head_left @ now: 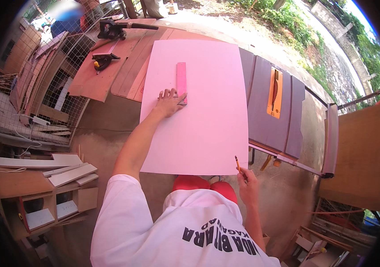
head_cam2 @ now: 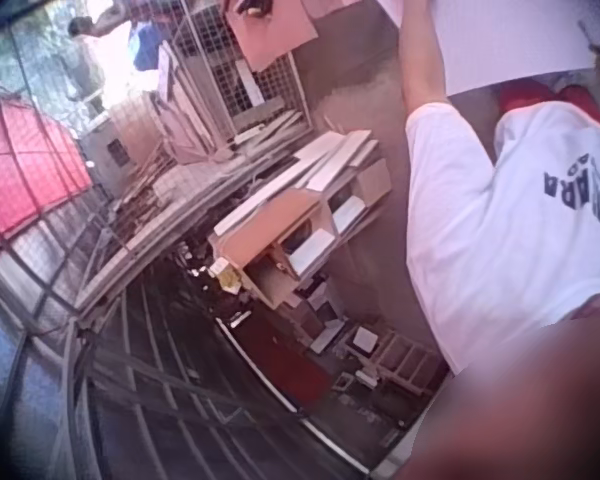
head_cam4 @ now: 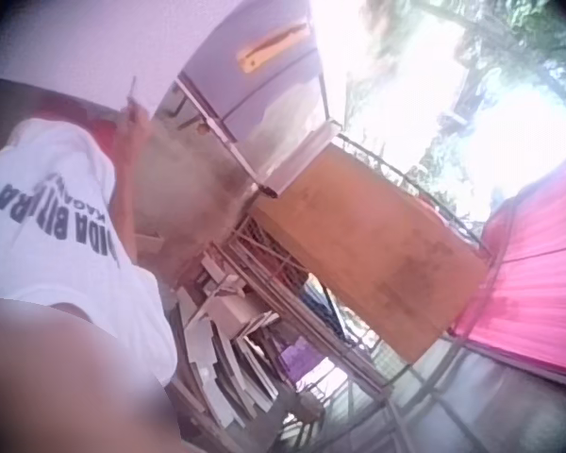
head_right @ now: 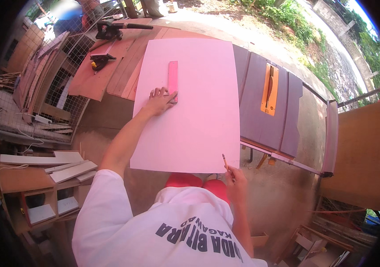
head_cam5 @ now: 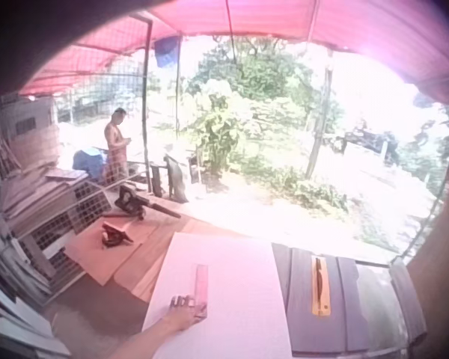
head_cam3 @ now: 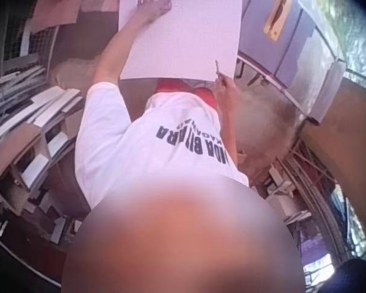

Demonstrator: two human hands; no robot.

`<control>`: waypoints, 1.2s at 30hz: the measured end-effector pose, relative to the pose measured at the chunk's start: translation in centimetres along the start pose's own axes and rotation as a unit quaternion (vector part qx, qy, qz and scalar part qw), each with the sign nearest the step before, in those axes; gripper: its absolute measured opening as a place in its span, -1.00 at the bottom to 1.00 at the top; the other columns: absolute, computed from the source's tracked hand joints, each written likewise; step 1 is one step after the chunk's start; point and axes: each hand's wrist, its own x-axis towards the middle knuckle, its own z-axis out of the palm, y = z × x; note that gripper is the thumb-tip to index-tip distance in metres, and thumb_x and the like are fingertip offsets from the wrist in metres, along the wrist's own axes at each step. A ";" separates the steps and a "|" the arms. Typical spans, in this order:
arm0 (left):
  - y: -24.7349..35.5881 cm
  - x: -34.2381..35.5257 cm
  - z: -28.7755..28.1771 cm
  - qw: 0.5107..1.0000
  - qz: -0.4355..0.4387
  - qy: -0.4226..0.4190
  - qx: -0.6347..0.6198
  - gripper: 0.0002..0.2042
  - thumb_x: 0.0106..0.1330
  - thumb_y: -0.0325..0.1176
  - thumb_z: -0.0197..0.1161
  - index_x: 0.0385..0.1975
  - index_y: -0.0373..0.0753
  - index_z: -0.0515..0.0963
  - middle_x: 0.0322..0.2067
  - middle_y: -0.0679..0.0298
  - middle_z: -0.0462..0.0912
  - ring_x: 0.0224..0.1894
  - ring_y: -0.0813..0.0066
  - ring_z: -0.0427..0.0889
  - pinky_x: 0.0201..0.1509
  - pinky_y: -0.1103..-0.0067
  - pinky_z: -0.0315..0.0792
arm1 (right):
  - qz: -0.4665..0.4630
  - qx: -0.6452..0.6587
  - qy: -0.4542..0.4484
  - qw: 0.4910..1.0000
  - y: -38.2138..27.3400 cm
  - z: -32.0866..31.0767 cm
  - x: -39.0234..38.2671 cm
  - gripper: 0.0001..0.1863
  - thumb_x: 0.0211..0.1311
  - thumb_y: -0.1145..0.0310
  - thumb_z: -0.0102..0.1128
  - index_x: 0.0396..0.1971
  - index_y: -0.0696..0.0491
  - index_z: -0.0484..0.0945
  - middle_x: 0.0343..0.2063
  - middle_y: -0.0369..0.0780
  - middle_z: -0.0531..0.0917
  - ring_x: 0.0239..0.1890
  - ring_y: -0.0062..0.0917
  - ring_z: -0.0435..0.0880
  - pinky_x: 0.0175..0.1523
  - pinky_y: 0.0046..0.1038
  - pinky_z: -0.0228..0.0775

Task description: The person measures a pink board with a tape measure and marks it with a pencil. They then use a metal square to draw straight lines and adjust the table saw fence before positioning the board for cutting.

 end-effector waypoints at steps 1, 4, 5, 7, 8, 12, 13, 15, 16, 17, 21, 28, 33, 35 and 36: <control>1.0 0.4 -0.5 0.999 -0.017 0.026 -0.029 -0.25 0.44 -0.09 0.26 0.58 0.08 0.07 0.29 0.04 0.24 0.31 -0.03 0.21 0.37 0.10 0.15 | 0.015 0.030 0.004 0.999 -1.1 1.5 -0.2 -0.72 0.41 0.50 0.22 0.08 0.13 0.66 -0.36 -0.31 0.60 -0.37 -0.67 0.57 -0.24 -0.55 0.46; 5.4 -2.7 -1.1 0.946 -0.081 0.134 -0.282 -0.29 0.39 -0.06 0.33 0.47 -0.19 0.25 0.26 -0.01 0.26 0.29 -0.03 0.24 0.36 0.11 0.23 | 0.055 0.102 0.003 0.993 -4.8 5.8 -0.2 -0.76 0.40 0.50 0.26 0.02 0.17 0.63 -0.36 -0.32 0.60 -0.38 -0.68 0.60 -0.28 -0.56 0.50; 8.0 -5.1 -1.9 0.880 -0.073 0.131 -0.451 -0.33 0.42 0.01 0.31 0.38 -0.29 0.35 0.13 -0.01 0.43 0.14 0.07 0.42 0.25 0.22 0.37 | 0.069 0.124 0.010 0.990 -6.0 7.1 0.2 -0.78 0.40 0.50 0.27 -0.01 0.19 0.61 -0.36 -0.32 0.60 -0.38 -0.69 0.61 -0.29 -0.56 0.51; 12.6 -10.8 -3.9 0.718 -0.078 0.065 -0.689 -0.33 0.48 0.12 0.23 0.28 -0.41 0.45 -0.02 -0.03 0.66 -0.05 0.18 0.70 0.09 0.35 0.56 | 0.053 0.159 0.023 0.986 -8.3 9.8 1.2 -0.84 0.41 0.50 0.25 -0.09 0.21 0.57 -0.37 -0.29 0.60 -0.35 -0.64 0.63 -0.27 -0.53 0.51; 14.6 -13.5 -4.0 0.656 -0.074 0.021 -0.751 -0.36 0.50 0.08 0.22 0.28 -0.40 0.44 0.03 -0.01 0.65 0.00 0.22 0.68 0.11 0.37 0.55 | 0.045 0.176 0.031 0.983 -9.2 11.0 1.9 -0.87 0.42 0.50 0.24 -0.14 0.22 0.55 -0.38 -0.27 0.60 -0.34 -0.61 0.64 -0.26 -0.52 0.51; 15.0 -17.0 -5.3 0.700 -0.053 0.043 -0.711 -0.42 0.52 -0.01 0.22 0.26 -0.44 0.44 0.06 -0.02 0.64 0.09 0.18 0.65 0.21 0.39 0.50 | -0.087 0.008 0.042 0.995 -9.5 14.0 2.7 -0.90 0.35 0.53 0.21 -0.20 0.22 0.53 -0.37 -0.13 0.60 -0.36 -0.37 0.63 -0.25 -0.33 0.52; 12.6 -15.6 -5.1 0.785 -0.004 0.151 -0.601 -0.43 0.44 -0.08 0.32 0.21 -0.47 0.46 0.09 -0.08 0.60 0.15 0.05 0.60 0.29 0.31 0.45 | -0.053 -0.013 0.060 0.997 -9.0 13.9 3.1 -0.88 0.37 0.49 0.22 -0.20 0.21 0.53 -0.38 -0.15 0.59 -0.37 -0.41 0.59 -0.25 -0.34 0.49; 5.5 -9.8 -2.9 0.915 -0.051 0.222 -0.333 -0.24 0.27 -0.11 0.44 0.35 -0.45 0.28 0.33 -0.14 0.33 0.40 -0.06 0.27 0.49 0.18 0.20 | 0.011 -0.053 0.091 0.994 -5.9 12.3 4.1 -0.83 0.39 0.41 0.24 -0.18 0.20 0.54 -0.41 -0.19 0.57 -0.40 -0.48 0.52 -0.25 -0.37 0.43; 3.3 -7.6 -1.9 0.943 -0.039 0.208 -0.256 -0.19 0.29 -0.10 0.41 0.41 -0.43 0.19 0.37 -0.13 0.23 0.46 -0.06 0.15 0.55 0.11 0.05 | 0.026 -0.066 0.095 0.993 -3.2 12.0 4.3 -0.81 0.37 0.37 0.27 -0.21 0.19 0.55 -0.41 -0.19 0.57 -0.41 -0.48 0.51 -0.25 -0.36 0.42; 1.3 -5.8 -0.2 0.957 -0.044 0.191 -0.213 -0.16 0.29 -0.11 0.40 0.45 -0.42 0.13 0.41 -0.13 0.16 0.49 -0.08 0.09 0.58 0.03 -0.05 | 0.034 -0.074 0.095 0.992 -1.2 11.8 5.1 -0.79 0.35 0.33 0.30 -0.23 0.18 0.57 -0.41 -0.19 0.56 -0.41 -0.49 0.51 -0.24 -0.36 0.42; -4.2 -2.6 2.4 0.989 -0.009 0.111 -0.096 -0.37 0.31 -0.24 0.35 0.31 -0.43 0.32 0.23 -0.09 0.33 0.35 -0.04 0.28 0.51 0.08 0.15 | 0.011 -0.092 0.110 0.990 2.3 12.0 6.7 -0.80 0.32 0.33 0.32 -0.31 0.17 0.58 -0.45 -0.21 0.55 -0.42 -0.49 0.50 -0.24 -0.35 0.42; -12.0 -12.0 -2.7 0.949 -0.007 0.274 -0.158 -0.53 0.22 -0.46 0.41 0.09 -0.40 0.39 -0.11 0.01 0.38 0.01 0.03 0.40 0.12 0.27 0.42 | 0.151 -0.117 0.214 0.958 8.6 6.0 -1.5 -0.85 0.29 0.41 0.29 -0.36 0.19 0.55 -0.49 -0.24 0.50 -0.45 -0.49 0.45 -0.27 -0.36 0.37; -34.3 -18.3 -2.9 0.935 -0.207 0.271 -0.099 -0.52 0.26 -0.47 0.38 0.14 -0.44 0.38 -0.07 -0.01 0.38 0.00 -0.01 0.40 0.15 0.21 0.36 | 0.224 -0.141 0.309 0.913 6.9 7.9 -9.8 -0.91 0.39 0.48 0.17 -0.31 0.18 0.59 -0.49 -0.29 0.52 -0.43 -0.56 0.44 -0.28 -0.41 0.35; -45.0 -16.8 -1.1 0.940 -0.232 0.243 -0.049 -0.57 0.31 -0.46 0.33 0.12 -0.47 0.40 -0.01 -0.05 0.41 0.05 -0.04 0.42 0.19 0.19 0.37 | 0.207 -0.162 0.301 0.917 2.7 12.0 -9.5 -0.89 0.41 0.49 0.15 -0.22 0.18 0.63 -0.50 -0.29 0.51 -0.44 -0.58 0.42 -0.29 -0.41 0.34; -49.6 -16.4 0.0 0.945 -0.243 0.216 -0.034 -0.60 0.34 -0.45 0.30 0.12 -0.47 0.42 0.04 -0.07 0.43 0.09 -0.07 0.43 0.23 0.18 0.37 | 0.205 -0.179 0.275 0.922 0.7 14.0 -9.4 -0.87 0.42 0.48 0.14 -0.17 0.18 0.64 -0.50 -0.29 0.51 -0.45 -0.58 0.42 -0.29 -0.41 0.34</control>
